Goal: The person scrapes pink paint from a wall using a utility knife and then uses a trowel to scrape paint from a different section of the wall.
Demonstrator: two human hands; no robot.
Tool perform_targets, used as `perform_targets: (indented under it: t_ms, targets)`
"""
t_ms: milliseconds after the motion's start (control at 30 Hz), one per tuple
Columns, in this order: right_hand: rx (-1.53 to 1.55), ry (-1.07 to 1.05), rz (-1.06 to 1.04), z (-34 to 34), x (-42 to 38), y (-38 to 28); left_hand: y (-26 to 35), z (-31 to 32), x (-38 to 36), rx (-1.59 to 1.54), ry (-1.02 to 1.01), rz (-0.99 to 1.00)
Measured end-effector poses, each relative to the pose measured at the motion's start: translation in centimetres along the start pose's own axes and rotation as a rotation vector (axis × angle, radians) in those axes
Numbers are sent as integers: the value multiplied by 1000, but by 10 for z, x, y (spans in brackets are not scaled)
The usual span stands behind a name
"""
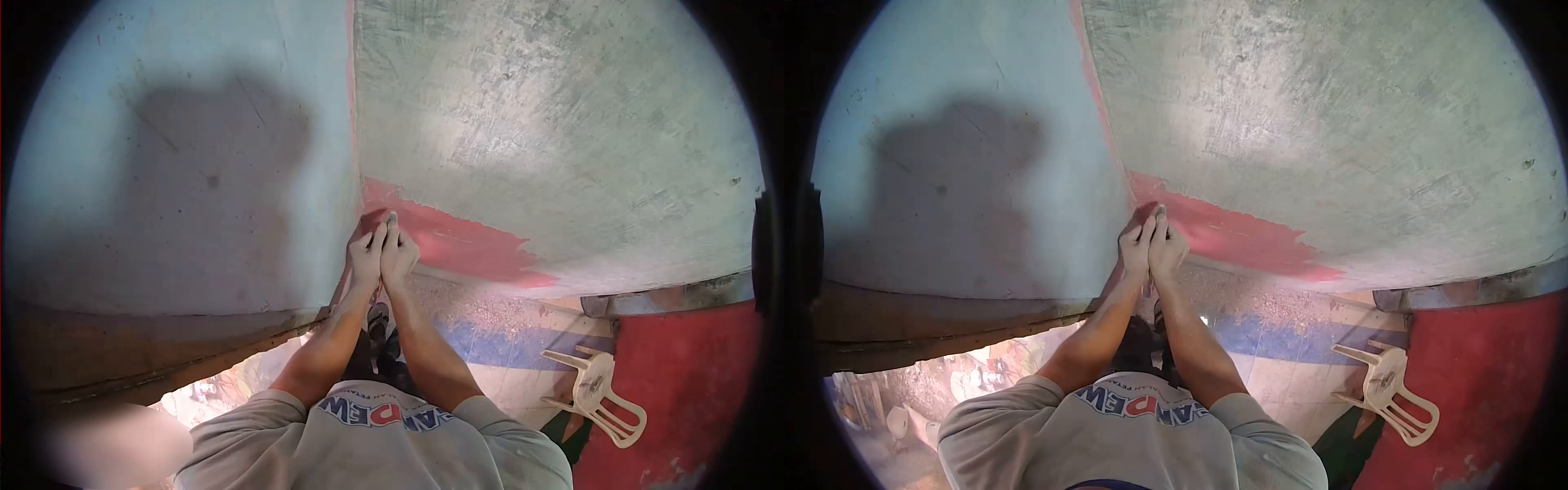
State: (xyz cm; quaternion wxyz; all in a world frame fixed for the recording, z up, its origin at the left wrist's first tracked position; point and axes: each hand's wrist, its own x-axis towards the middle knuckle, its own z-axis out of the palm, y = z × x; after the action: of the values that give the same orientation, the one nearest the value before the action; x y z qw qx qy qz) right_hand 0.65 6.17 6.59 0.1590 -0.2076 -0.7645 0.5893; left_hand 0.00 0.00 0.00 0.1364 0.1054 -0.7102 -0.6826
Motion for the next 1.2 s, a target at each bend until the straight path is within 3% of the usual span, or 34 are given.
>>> perform_targets:
  t_ms: [67,100,167,200,300,400,433,467,600,733,833,867,1000,1100,1133,1200]
  targets:
    - [-48,-11,64,3,-1,7,5,6,-4,-104,65,-83]
    - [60,-12,38,34,-17,-18,33,-37,16,-30,46,-12]
    - [113,21,-108,31,13,-50,76,-23,42,-60,7,64]
    - [210,-20,-72,33,14,-46,71,-23,42,-188,3,17]
    - [125,6,-97,30,4,-37,61,-24,31,-88,48,-40]
    - [77,-20,89,30,-15,-25,59,-32,12,-60,63,-28]
    - [91,-19,51,30,-8,-29,58,-29,10,-79,76,-51]
    - [105,-18,17,30,2,-32,55,-27,22,44,65,54]
    - [155,13,-100,21,11,-50,80,-13,29,-206,50,-25]
    - [18,-4,-27,21,-8,-29,45,-24,13,-71,40,-75]
    - [-65,-44,4,19,-3,-32,55,-8,13,-195,162,70]
    - [-30,-41,-121,22,12,-34,58,-11,27,-140,95,45]
    - [146,16,-110,13,15,-42,83,-1,21,-258,42,-150]
    - [-80,10,-52,12,5,-11,40,-9,10,-36,39,-190]
    - [-105,-46,10,8,-1,-9,41,-8,0,8,85,-81]
    - [-88,-17,-64,14,13,-17,44,4,20,-88,134,125]
